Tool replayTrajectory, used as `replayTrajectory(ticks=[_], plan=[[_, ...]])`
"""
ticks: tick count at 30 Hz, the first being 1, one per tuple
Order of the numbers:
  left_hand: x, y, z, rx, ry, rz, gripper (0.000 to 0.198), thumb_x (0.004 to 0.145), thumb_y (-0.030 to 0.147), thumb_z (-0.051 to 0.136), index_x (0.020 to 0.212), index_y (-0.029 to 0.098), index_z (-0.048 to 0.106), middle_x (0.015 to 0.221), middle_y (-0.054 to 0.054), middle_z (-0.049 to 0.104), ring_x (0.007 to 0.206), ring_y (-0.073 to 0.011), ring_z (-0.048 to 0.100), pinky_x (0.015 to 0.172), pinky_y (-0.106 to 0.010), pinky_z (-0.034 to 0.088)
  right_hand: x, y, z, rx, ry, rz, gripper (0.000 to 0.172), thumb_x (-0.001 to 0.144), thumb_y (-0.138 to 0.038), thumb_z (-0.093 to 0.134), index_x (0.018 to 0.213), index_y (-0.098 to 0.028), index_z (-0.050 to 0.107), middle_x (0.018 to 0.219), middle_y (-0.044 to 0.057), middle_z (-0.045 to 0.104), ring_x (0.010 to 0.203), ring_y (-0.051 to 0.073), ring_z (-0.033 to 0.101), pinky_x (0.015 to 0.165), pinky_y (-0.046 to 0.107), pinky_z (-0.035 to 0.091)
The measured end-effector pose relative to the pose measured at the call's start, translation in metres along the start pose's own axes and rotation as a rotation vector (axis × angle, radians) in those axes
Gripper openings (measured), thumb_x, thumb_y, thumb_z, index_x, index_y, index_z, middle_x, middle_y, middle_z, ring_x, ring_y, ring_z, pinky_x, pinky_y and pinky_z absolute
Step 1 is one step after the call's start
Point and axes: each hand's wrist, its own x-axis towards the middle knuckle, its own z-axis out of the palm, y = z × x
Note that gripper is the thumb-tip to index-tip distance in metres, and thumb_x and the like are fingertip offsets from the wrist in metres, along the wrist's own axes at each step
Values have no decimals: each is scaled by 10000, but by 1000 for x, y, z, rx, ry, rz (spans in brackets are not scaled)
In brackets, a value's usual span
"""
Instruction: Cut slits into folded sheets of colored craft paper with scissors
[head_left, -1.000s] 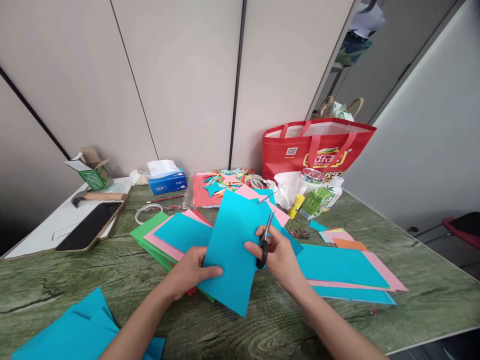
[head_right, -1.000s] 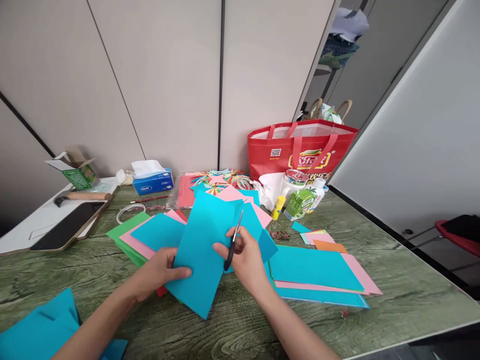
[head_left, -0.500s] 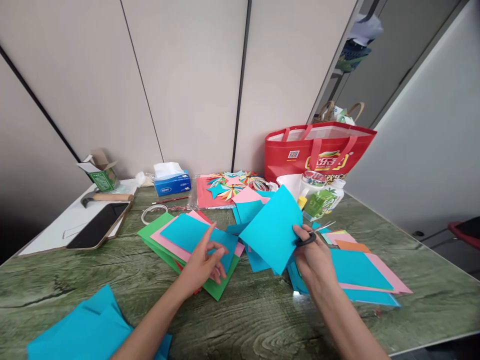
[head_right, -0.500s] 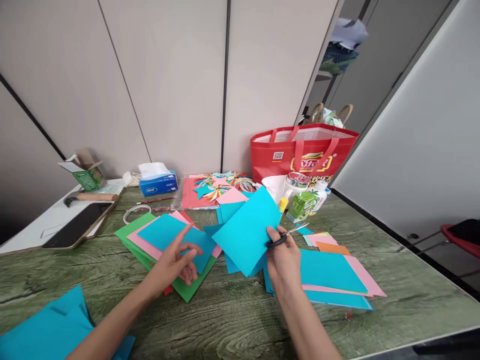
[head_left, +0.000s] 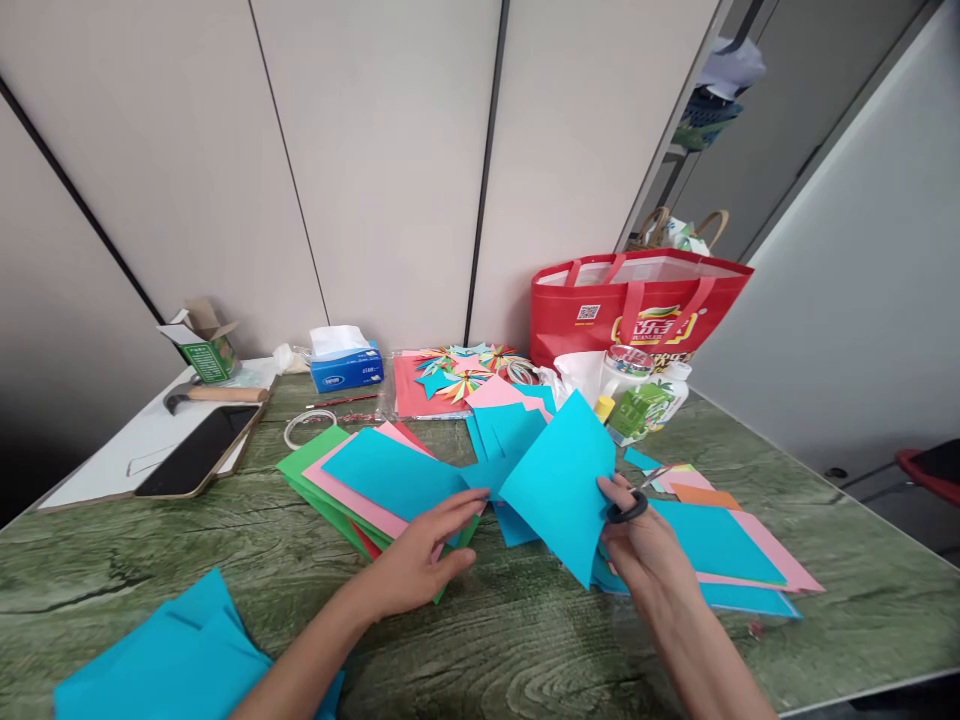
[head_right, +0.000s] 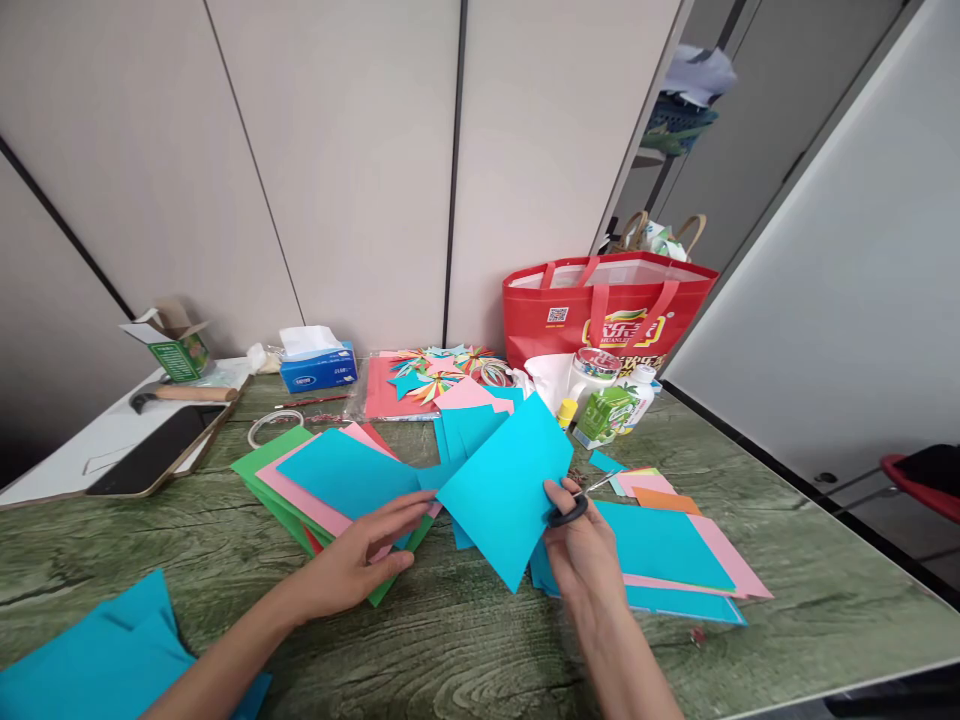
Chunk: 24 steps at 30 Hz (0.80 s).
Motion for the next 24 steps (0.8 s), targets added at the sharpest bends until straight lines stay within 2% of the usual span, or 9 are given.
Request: replayTrajectory(ticks=[5, 8, 10, 12, 13, 15, 17, 19, 24], plan=[[-1, 14, -3, 29, -212, 22, 341, 809, 276, 493, 1143, 292, 556, 1288, -21, 497, 1174, -238, 445, 927, -393, 394, -6, 10, 8, -100, 83, -87, 379, 463, -229, 785, 763, -190, 557, 516, -88, 478, 434, 58, 420, 368, 162, 350], [0, 11, -8, 238, -94, -40, 267, 836, 273, 440, 1018, 270, 635, 1097, 2, 652, 1029, -188, 575, 825, -297, 473, -7, -3, 17, -216, 54, -169, 396, 474, -219, 782, 814, -181, 582, 465, -96, 419, 414, 42, 322, 350, 148, 250], [2, 3, -12, 397, 70, -120, 306, 837, 275, 426, 1099, 240, 578, 1136, -37, 628, 1062, -205, 550, 860, -342, 449, 1, -17, 22, -416, -41, -289, 408, 521, -268, 751, 877, -173, 576, 476, -86, 417, 422, 50, 308, 361, 163, 247], [4, -7, -15, 513, 184, -159, 498, 770, 281, 534, 1245, 166, 438, 1317, -131, 453, 1218, -265, 379, 1001, -452, 268, 19, -32, 28, -577, -164, -361, 438, 542, -309, 723, 922, -162, 562, 508, -70, 441, 424, 59, 319, 373, 183, 274], [6, -12, -16, 565, 209, -171, 628, 701, 279, 617, 1275, 149, 395, 1373, -154, 362, 1276, -290, 261, 1036, -494, 140, 31, -37, 31, -675, -231, -370, 453, 548, -333, 709, 938, -161, 554, 518, -64, 458, 413, 59, 320, 369, 189, 278], [7, -19, -15, 644, 215, -192, 887, 549, 290, 739, 1314, 130, 321, 1402, -190, 281, 1303, -323, 142, 1033, -533, 11, 58, -44, 37, -821, -372, -351, 447, 541, -347, 692, 921, -153, 557, 519, -48, 496, 409, 74, 364, 377, 199, 300], [8, -23, -13, 693, 181, -211, 1085, 398, 308, 808, 1329, 119, 282, 1383, -226, 295, 1291, -366, 145, 1013, -572, 3, 82, -44, 43, -876, -426, -342, 407, 493, -307, 708, 847, -146, 586, 515, -30, 531, 425, 103, 427, 400, 219, 338], [7, -25, -11, 726, 143, -221, 1138, 346, 330, 821, 1328, 127, 281, 1350, -239, 350, 1269, -393, 193, 996, -602, 38, 97, -41, 47, -927, -430, -382, 343, 483, -265, 703, 789, -152, 597, 532, -9, 565, 454, 138, 481, 431, 239, 359], [3, -28, -9, 763, 118, -204, 890, 583, 382, 710, 1331, 211, 260, 1337, -183, 408, 1268, -346, 236, 998, -586, 98, 82, -22, 57, -966, -363, -602, 266, 646, -212, 576, 907, -187, 531, 876, 83, 621, 817, 240, 569, 652, 308, 400]])
